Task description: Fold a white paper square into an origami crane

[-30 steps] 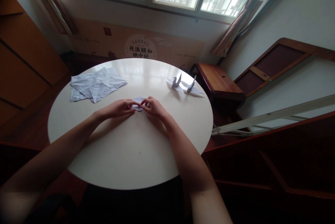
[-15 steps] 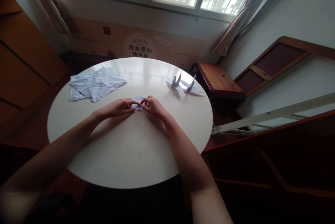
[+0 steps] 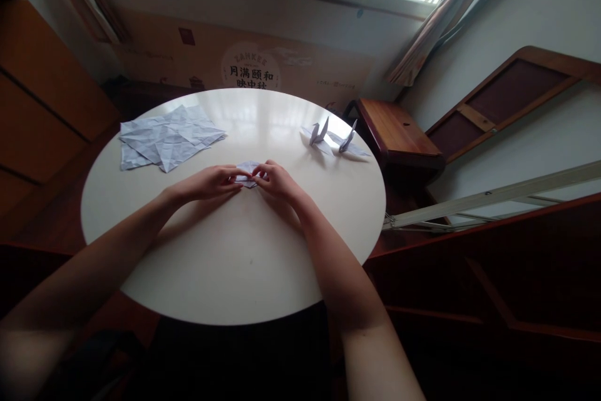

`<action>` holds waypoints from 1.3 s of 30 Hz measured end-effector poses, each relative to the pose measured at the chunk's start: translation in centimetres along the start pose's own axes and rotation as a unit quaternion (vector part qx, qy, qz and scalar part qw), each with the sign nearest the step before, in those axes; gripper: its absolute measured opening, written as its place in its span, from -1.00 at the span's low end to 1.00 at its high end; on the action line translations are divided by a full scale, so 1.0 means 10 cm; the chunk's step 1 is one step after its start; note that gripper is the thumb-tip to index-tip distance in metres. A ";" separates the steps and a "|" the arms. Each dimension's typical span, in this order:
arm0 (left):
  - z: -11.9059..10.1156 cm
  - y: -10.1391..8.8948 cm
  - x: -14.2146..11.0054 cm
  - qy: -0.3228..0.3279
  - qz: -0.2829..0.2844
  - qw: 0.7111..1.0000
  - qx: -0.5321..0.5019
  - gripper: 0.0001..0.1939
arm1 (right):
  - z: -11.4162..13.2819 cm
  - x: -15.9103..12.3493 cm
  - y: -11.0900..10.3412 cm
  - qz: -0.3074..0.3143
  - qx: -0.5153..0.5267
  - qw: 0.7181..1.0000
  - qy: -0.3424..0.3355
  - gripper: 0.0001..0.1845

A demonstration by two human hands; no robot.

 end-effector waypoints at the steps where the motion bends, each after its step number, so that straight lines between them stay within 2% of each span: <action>1: 0.00 0.00 0.00 0.001 0.001 1.000 0.003 -0.52 | 0.00 0.00 0.00 0.000 0.001 1.000 0.001 -0.87; 15: 0.03 0.00 -0.01 -0.012 0.001 1.000 -0.003 -0.55 | 0.03 -0.02 -0.01 0.002 0.004 1.000 -0.002 -0.85; 39: -0.02 0.01 0.01 0.010 0.010 1.000 0.022 -0.55 | 0.01 -0.01 -0.02 -0.001 0.011 1.000 0.004 -0.83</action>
Point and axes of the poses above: each hand's wrist, its own x-axis towards the middle knuckle, its own y-axis out of the palm, z = x × y, the point moved 10 cm from there along x, towards the middle knuckle, and after that the axes turned 8 degrees about y, right-handed, at the moved point
